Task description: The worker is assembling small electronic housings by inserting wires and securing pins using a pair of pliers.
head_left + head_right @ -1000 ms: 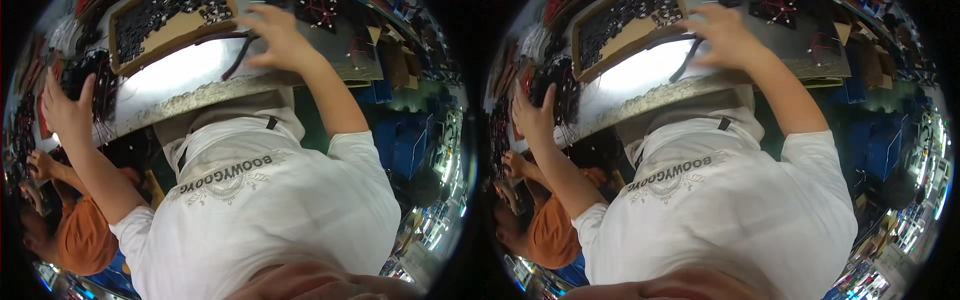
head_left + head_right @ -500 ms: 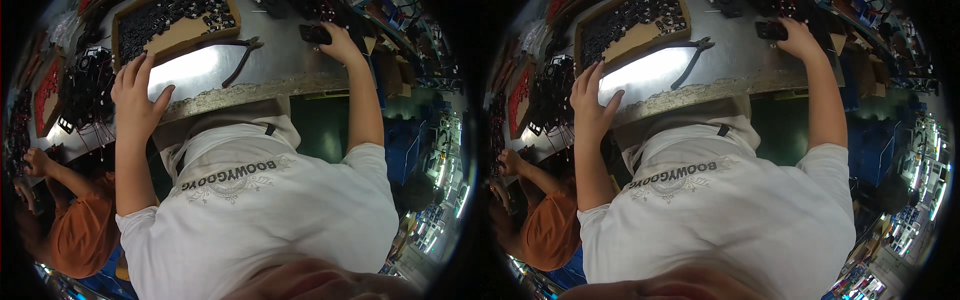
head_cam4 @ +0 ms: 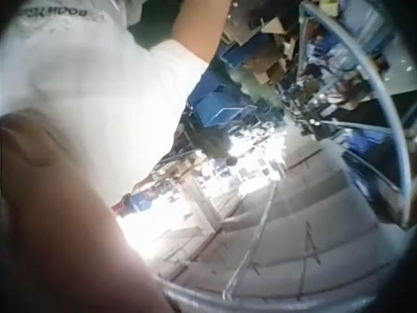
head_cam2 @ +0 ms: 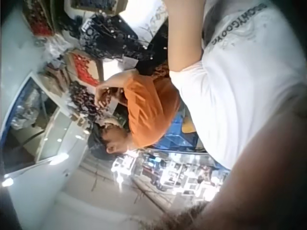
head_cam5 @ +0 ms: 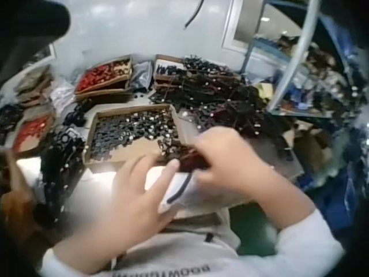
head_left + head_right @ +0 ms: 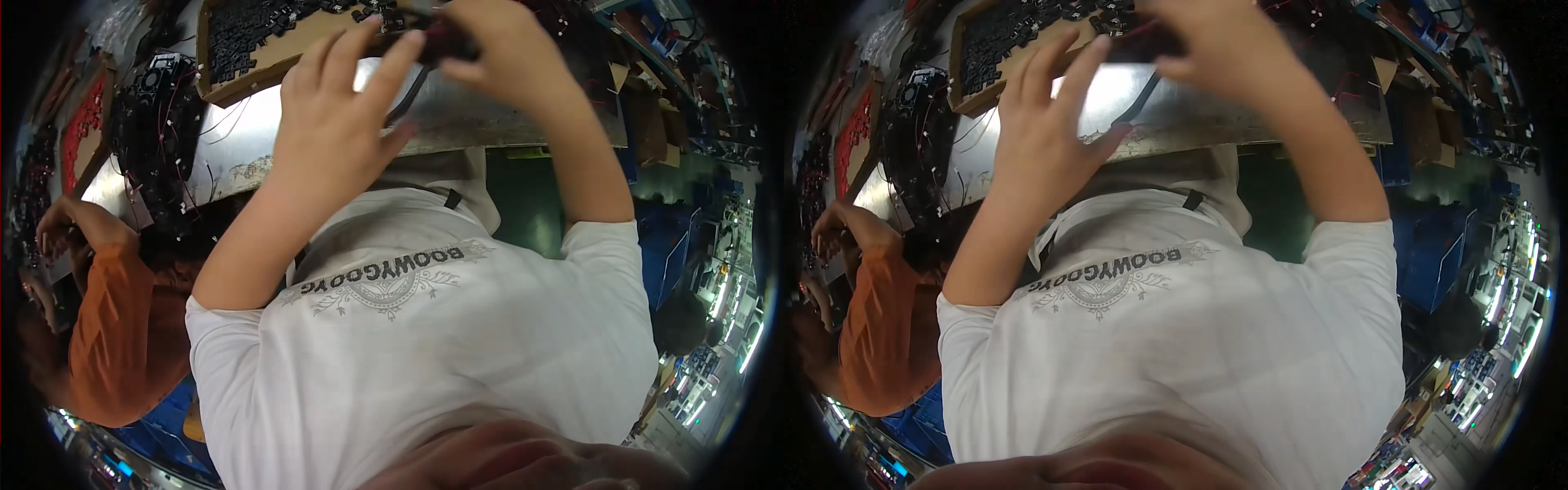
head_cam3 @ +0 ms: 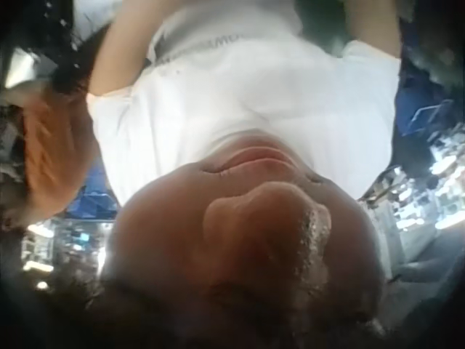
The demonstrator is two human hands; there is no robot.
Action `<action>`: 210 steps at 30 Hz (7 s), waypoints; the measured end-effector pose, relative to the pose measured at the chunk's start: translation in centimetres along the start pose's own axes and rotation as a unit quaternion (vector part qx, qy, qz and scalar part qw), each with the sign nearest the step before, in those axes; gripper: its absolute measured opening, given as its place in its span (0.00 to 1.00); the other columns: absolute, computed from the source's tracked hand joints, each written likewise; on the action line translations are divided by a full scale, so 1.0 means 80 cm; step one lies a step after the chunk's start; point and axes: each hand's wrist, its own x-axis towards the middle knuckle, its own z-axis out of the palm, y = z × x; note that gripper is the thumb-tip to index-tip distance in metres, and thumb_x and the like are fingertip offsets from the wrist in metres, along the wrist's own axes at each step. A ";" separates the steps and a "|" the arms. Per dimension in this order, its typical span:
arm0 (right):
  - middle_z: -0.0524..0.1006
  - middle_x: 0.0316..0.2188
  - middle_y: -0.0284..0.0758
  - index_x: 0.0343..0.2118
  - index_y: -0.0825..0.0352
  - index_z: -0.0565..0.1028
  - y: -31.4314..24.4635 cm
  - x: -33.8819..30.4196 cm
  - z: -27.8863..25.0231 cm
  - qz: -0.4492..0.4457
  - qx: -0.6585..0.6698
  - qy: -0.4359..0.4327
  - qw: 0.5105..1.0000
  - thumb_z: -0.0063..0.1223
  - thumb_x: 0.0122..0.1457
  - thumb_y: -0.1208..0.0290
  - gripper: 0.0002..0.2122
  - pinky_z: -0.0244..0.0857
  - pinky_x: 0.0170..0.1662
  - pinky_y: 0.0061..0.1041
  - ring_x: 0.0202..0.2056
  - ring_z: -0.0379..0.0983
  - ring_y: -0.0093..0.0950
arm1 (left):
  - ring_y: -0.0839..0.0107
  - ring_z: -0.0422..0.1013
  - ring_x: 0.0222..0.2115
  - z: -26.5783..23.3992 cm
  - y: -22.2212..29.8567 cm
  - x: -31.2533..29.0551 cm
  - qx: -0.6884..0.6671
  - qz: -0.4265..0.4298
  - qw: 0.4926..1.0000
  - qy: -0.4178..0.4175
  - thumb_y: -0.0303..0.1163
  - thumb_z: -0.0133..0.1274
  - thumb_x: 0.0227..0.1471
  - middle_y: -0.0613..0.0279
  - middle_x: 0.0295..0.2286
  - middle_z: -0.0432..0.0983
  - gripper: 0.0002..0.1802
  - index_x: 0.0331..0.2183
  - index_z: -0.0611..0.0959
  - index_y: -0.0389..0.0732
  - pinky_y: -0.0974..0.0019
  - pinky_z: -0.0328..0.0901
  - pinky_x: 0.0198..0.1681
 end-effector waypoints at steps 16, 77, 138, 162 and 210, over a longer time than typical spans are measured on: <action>0.80 0.41 0.46 0.41 0.68 0.82 0.138 -0.134 0.075 0.342 -0.079 0.005 0.936 0.59 0.58 0.62 0.15 0.71 0.50 0.38 0.44 0.78 0.46 | 0.52 0.76 0.42 -0.022 -0.077 -0.087 -0.077 -0.291 0.952 -0.053 0.38 0.74 0.39 0.49 0.40 0.78 0.40 0.55 0.78 0.38 0.57 0.71 0.47; 0.83 0.36 0.33 0.42 0.69 0.83 -0.021 0.029 0.106 0.195 0.425 -0.029 0.883 0.64 0.58 0.70 0.11 0.72 0.42 0.24 0.35 0.79 0.23 | 0.49 0.73 0.46 0.013 -0.080 -0.092 -0.107 -0.113 0.986 -0.062 0.40 0.67 0.49 0.52 0.47 0.75 0.34 0.58 0.78 0.49 0.54 0.69 0.51; 0.83 0.32 0.47 0.31 0.64 0.85 -0.058 0.224 0.176 0.077 0.030 -0.146 0.986 0.57 0.56 0.62 0.11 0.74 0.44 0.42 0.37 0.81 0.46 | 0.51 0.74 0.40 0.014 -0.110 -0.075 -0.028 -0.172 0.966 -0.189 0.46 0.70 0.44 0.54 0.38 0.77 0.38 0.56 0.79 0.44 0.54 0.69 0.46; 0.82 0.38 0.39 0.43 0.69 0.80 -0.052 0.023 0.104 0.060 0.298 -0.150 0.941 0.67 0.55 0.68 0.15 0.73 0.46 0.30 0.42 0.80 0.32 | 0.46 0.74 0.41 0.014 -0.091 -0.055 -0.065 -0.161 0.961 -0.213 0.46 0.69 0.45 0.49 0.40 0.78 0.36 0.54 0.79 0.41 0.50 0.70 0.47; 0.76 0.25 0.40 0.36 0.66 0.75 -0.058 0.051 0.092 0.033 0.788 0.048 0.613 0.38 0.64 0.40 0.28 0.67 0.31 0.31 0.26 0.73 0.33 | 0.47 0.74 0.40 0.021 -0.085 -0.045 -0.062 -0.167 0.953 -0.245 0.44 0.67 0.46 0.49 0.39 0.78 0.35 0.54 0.78 0.42 0.51 0.70 0.45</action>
